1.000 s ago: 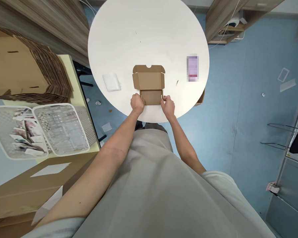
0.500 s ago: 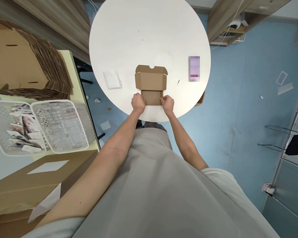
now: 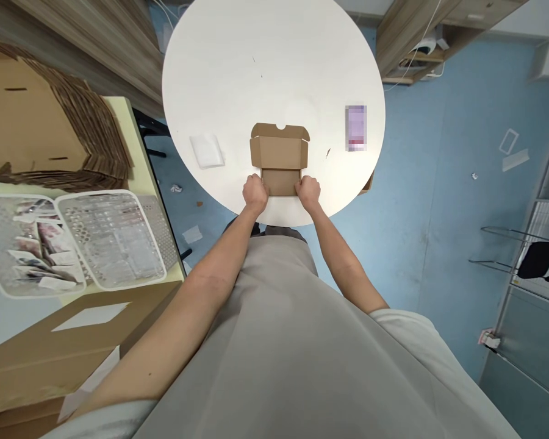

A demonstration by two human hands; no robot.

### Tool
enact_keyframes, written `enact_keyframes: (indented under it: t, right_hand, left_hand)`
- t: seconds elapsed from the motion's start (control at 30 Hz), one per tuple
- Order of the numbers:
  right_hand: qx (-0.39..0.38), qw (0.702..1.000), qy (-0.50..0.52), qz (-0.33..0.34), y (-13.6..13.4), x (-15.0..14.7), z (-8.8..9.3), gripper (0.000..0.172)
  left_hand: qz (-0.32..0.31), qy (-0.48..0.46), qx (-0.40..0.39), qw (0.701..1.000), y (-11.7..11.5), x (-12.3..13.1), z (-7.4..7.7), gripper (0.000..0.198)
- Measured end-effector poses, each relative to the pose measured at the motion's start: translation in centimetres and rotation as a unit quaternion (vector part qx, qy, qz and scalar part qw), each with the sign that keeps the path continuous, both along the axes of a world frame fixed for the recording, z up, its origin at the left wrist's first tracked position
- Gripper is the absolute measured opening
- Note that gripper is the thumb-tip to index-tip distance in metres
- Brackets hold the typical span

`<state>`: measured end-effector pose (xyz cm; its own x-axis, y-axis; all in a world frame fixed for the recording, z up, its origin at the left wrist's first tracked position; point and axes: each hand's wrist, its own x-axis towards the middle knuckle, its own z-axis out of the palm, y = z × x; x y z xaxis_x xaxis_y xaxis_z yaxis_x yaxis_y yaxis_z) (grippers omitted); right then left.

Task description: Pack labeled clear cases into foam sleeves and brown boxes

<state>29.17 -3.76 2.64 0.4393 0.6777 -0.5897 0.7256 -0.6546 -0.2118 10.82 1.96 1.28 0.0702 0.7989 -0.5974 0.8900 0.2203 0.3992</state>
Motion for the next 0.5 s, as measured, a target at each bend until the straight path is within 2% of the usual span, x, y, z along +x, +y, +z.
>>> enact_keyframes:
  t: [0.17, 0.27, 0.4, 0.5]
  right_hand:
    - [-0.017, 1.000, -0.014, -0.018, 0.1, -0.5, 0.9, 0.029]
    - [-0.003, 0.998, -0.036, -0.046, -0.7, -0.8, 1.5, 0.035]
    - [0.065, 0.991, -0.054, -0.105, -3.3, -1.1, 3.2, 0.051]
    - [0.072, 0.987, -0.054, -0.135, -5.6, -1.7, 5.0, 0.052]
  left_hand:
    - [-0.025, -0.028, -0.023, 0.999, -0.1, -1.4, 1.1, 0.012]
    - [0.008, -0.046, 0.035, 0.998, 1.1, -4.4, 1.4, 0.024]
    - [0.128, 0.000, 0.129, 0.983, 5.9, -9.6, 1.1, 0.040]
    - [0.185, 0.037, 0.115, 0.975, 9.7, -11.5, 0.4, 0.055]
